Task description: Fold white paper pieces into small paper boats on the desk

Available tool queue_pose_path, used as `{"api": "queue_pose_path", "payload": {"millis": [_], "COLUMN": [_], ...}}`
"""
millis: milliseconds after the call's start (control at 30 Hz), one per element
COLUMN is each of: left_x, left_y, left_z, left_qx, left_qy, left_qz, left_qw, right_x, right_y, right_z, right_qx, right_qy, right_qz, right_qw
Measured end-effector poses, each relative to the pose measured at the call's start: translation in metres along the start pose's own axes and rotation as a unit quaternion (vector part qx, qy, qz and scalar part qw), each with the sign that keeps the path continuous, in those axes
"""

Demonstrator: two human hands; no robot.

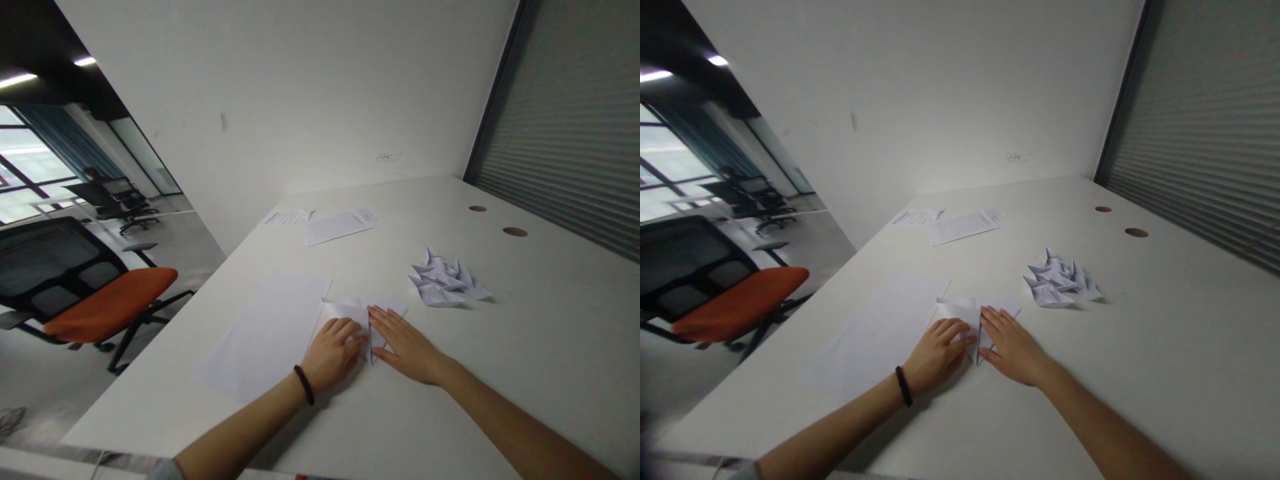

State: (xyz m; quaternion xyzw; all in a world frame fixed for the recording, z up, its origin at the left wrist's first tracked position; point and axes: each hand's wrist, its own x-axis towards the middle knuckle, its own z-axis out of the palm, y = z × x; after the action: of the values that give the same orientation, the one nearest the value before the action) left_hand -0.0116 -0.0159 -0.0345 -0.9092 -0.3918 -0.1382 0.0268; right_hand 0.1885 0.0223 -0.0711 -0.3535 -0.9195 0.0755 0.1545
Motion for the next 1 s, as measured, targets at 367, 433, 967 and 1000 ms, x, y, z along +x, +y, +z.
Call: {"api": "queue_pose_path", "payload": {"millis": [367,433,967,1000], "left_x": [-0.006,-0.006,-0.012,-0.012], "left_y": [-0.015,-0.016,-0.015,-0.015], "left_z": [0.0,-0.001,0.0,0.0], "left_qx": [-0.01,-0.009,-0.013,-0.018], "left_qy": [-0.077,-0.07,-0.108,-0.11], "left_qz": [0.058,0.055,0.056,0.056], "left_qw": [0.995,0.996,0.993,0.992], "right_x": [-0.002,-0.001,0.03,0.03], "right_y": [0.002,0.004,0.028,0.027], "right_z": [0.001,-0.001,-0.008,-0.008], "right_qx": [-0.025,-0.028,0.104,0.102], "right_qy": [0.033,0.046,0.063,0.07], "right_qz": [0.044,0.074,0.114,0.118], "right_qw": [0.998,0.996,0.986,0.985]}}
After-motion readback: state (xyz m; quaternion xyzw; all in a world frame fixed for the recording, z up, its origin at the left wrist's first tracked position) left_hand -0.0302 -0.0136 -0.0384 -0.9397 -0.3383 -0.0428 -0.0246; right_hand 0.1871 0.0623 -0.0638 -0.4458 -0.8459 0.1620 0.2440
